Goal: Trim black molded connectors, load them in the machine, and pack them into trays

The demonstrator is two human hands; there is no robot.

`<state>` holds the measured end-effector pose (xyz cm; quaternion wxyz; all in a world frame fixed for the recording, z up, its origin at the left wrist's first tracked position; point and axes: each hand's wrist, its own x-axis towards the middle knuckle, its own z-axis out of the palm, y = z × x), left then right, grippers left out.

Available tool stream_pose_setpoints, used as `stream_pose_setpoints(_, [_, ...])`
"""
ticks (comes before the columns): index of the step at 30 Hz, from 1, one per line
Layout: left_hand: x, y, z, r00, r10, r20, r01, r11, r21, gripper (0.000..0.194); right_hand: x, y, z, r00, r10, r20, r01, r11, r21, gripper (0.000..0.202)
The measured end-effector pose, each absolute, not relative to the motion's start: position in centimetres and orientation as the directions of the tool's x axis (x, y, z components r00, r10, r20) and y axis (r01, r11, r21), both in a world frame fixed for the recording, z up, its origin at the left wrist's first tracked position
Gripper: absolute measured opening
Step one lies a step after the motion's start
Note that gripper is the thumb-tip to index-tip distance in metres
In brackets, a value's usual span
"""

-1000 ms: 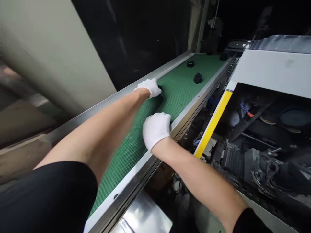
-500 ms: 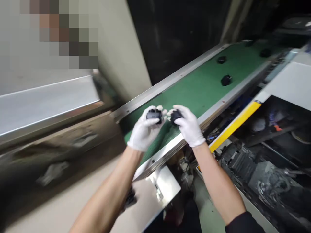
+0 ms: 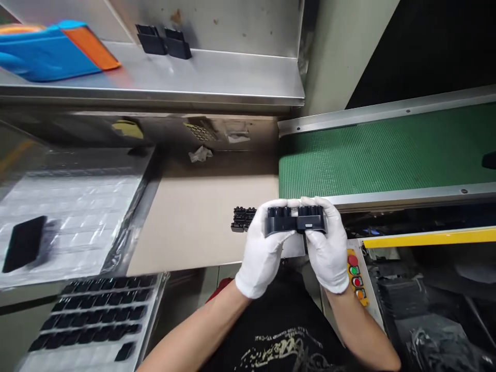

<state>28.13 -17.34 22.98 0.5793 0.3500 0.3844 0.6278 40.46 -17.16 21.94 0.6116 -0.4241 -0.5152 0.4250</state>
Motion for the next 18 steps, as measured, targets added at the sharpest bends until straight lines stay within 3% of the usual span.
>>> stream_pose_setpoints(3, [27.0, -17.2, 22.8, -0.103, 0.993, 0.056, -0.272, -0.083, 0.959, 0.040, 38.0, -17.9, 22.3, 0.099, 0.907, 0.409, 0.323, 0.359, -0.875, 0.054])
stream_pose_setpoints(6, [25.2, -16.5, 22.5, -0.063, 0.997, 0.033, -0.216, -0.046, 0.975, 0.049, 35.4, -18.0, 22.2, 0.056, 0.879, 0.473, 0.522, 0.378, -0.765, 0.063])
stream_pose_setpoints(11, [20.6, -14.6, 21.6, 0.100, 0.995, -0.028, -0.336, 0.061, 0.940, 0.059, 32.1, -17.4, 21.4, 0.022, 0.909, 0.417, 0.537, 0.341, -0.772, 0.060])
stream_pose_setpoints(14, [17.0, -13.4, 21.2, 0.284, 0.952, -0.110, -0.406, 0.223, 0.886, 0.067, 30.3, -16.8, 20.5, 0.017, 0.912, 0.411, 0.549, 0.334, -0.766, 0.061])
stream_pose_setpoints(16, [14.2, -12.8, 21.1, 0.383, 0.908, -0.173, -0.358, 0.318, 0.878, 0.072, 29.1, -16.4, 20.0, 0.059, 0.913, 0.404, 0.550, 0.308, -0.776, 0.056])
stream_pose_setpoints(18, [11.2, -12.3, 21.2, 0.415, 0.892, -0.178, -0.264, 0.305, 0.915, 0.069, 28.0, -16.0, 19.9, 0.111, 0.927, 0.358, 0.504, 0.258, -0.824, 0.046])
